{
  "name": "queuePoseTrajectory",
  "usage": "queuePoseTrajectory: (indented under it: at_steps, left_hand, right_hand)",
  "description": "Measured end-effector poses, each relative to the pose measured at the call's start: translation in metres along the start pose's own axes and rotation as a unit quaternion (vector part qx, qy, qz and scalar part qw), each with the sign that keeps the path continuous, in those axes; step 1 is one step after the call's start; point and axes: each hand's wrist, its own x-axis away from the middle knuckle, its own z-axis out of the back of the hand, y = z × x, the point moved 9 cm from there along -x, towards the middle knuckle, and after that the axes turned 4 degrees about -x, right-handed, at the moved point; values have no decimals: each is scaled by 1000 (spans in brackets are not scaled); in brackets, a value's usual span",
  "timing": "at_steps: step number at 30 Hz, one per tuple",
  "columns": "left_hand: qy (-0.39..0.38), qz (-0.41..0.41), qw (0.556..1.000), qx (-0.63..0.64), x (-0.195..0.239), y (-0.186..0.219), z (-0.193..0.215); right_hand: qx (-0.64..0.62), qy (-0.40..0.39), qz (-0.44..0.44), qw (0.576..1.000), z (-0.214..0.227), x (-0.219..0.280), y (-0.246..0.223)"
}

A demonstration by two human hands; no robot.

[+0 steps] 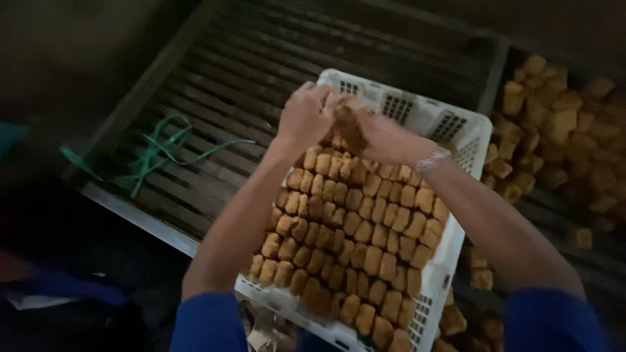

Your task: The person transfers small brown food items from a slatted tray into a white plastic crate, arranging them in neat rows by hand. The person repeatedly picks up items from the tray and places them into the crate, filling it progressively.

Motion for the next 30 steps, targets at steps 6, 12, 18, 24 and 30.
queuePoseTrajectory:
  at_steps: [6,12,18,24,30]
  left_hand:
    - [-247,134,956,-84,9,-38,-80]
    - [-325,182,923,-97,1,-58,-119]
    - [-358,212,902,-118,29,-47,-99]
    - [-332,-37,835,-437,19,-3,-112]
    - [-298,-31,925,-234,24,8,-130]
  right_hand:
    - [26,-87,-28,995,-19,-29,-16]
    - [-97,-105,-63,988,0,-23,6]
    - [-61,-40,12,997,2,-17,-9]
    - [-214,131,14,968,6,20,34]
    - [-198,560,-6,804,49,140,216]
